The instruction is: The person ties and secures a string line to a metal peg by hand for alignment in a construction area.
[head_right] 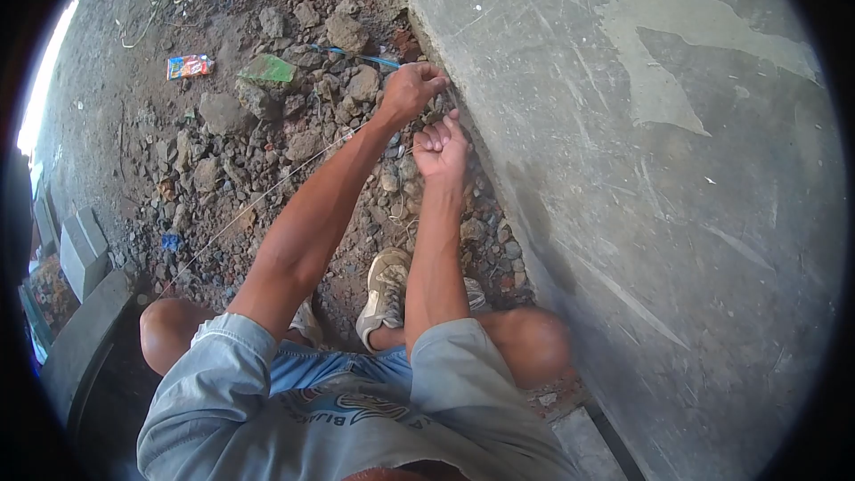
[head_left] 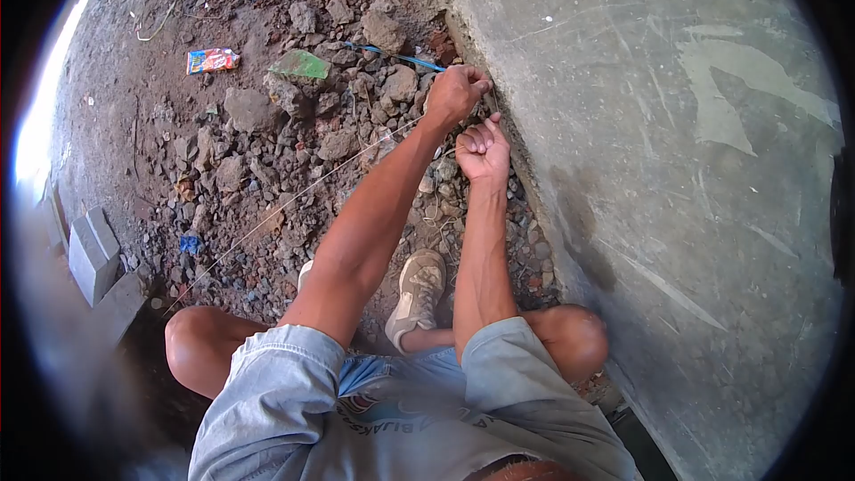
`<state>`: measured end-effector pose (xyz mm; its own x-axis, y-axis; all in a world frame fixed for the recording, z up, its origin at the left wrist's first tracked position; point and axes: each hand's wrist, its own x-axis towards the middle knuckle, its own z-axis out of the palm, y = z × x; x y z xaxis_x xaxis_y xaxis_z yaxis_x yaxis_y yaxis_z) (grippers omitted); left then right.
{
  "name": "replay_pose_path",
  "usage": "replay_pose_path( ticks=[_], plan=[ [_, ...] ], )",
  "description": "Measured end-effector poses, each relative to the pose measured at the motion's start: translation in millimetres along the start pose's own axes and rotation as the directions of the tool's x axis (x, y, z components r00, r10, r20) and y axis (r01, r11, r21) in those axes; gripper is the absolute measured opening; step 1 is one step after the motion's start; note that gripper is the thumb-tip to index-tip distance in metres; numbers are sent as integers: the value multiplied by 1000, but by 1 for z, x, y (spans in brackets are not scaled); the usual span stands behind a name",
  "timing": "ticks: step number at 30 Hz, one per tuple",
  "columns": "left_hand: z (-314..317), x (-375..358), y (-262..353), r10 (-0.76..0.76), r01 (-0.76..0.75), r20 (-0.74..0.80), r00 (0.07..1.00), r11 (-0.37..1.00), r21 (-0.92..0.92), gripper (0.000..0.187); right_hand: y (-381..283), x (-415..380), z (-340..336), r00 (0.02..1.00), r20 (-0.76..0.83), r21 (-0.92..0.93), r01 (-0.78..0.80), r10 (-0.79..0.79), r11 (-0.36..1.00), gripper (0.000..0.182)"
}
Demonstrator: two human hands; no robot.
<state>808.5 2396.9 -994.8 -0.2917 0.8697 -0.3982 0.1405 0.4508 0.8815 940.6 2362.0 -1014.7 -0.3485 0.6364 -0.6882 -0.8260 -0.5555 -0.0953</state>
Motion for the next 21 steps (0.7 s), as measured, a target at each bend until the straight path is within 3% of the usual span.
replay_pose_path(
  ticks=[4,7,10,16,21],
  plan=[
    [3,0,1,31,-30,-21,999,998,55,21,-1,-3,7,1000,-22,70,-20,21,997,23],
    [2,1,-4,92,-93,-7,996,996,-12,21,-2,-4,14,998,-65,70,-1,6,998,30],
    [4,-1,-6,204,-198,-78,976,977,85,21,-4,-4,14,997,-72,88,4,2,996,28],
    [4,-6,-1,101,-100,-63,993,995,24,21,-6,-7,12,1000,-6,155,-9,10,988,21],
    [6,-11,3,120,-109,-138,983,990,89,19,-1,-18,24,998,55,144,30,-39,989,19]
  ],
)
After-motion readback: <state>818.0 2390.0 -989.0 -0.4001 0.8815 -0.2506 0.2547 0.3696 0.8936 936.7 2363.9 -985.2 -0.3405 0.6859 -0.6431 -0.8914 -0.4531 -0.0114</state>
